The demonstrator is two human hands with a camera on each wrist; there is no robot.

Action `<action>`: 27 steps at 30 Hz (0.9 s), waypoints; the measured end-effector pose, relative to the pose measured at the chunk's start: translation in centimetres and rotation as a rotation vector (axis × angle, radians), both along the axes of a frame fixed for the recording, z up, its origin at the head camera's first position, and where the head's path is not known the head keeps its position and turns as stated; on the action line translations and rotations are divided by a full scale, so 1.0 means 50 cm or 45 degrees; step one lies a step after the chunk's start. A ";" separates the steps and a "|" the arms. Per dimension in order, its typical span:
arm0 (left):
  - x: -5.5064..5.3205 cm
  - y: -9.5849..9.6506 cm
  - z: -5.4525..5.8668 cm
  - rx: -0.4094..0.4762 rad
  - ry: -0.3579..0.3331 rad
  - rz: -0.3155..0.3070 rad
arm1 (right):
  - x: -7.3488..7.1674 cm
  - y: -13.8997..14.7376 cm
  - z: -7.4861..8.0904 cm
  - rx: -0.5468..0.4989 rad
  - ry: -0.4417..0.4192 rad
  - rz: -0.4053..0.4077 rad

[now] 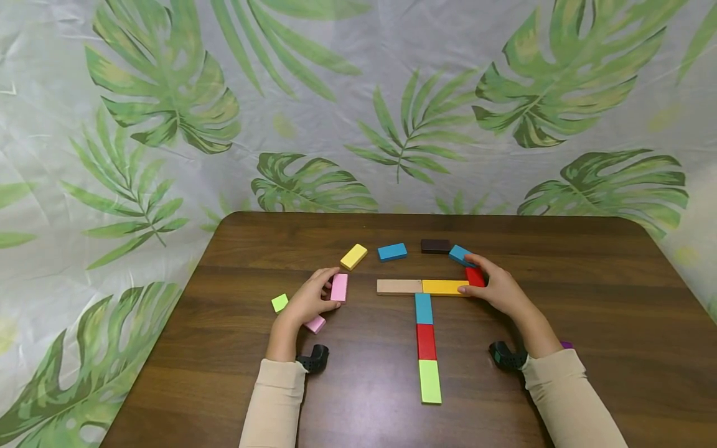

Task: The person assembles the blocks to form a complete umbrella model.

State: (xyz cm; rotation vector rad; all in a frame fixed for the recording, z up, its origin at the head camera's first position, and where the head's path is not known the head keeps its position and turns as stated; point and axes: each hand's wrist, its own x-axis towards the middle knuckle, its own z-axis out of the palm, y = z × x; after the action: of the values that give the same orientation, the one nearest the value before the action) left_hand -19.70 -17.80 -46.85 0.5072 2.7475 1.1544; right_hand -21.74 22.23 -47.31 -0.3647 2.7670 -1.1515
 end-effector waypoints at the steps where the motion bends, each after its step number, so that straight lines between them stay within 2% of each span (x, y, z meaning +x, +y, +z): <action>1: 0.000 0.001 0.001 -0.005 0.001 0.005 | 0.000 0.000 0.000 0.000 0.001 0.000; 7: 0.002 0.007 0.009 -0.015 0.008 0.045 | -0.001 0.000 -0.001 -0.001 0.004 0.003; 11: 0.000 0.016 0.017 -0.007 0.062 0.056 | -0.001 0.000 -0.001 -0.002 0.006 0.000; 17: -0.006 0.036 0.020 0.005 0.144 0.013 | 0.001 -0.001 0.001 -0.009 0.003 0.009; 27: -0.016 0.064 0.023 -0.027 0.158 -0.057 | 0.001 -0.001 0.001 0.005 0.009 0.006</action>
State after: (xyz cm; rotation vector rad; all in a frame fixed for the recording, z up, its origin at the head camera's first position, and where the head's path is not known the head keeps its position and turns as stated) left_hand -20.49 -14.62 -45.72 0.6551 2.8325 1.1187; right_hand -21.69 22.19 -47.24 -0.3749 2.7723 -1.1457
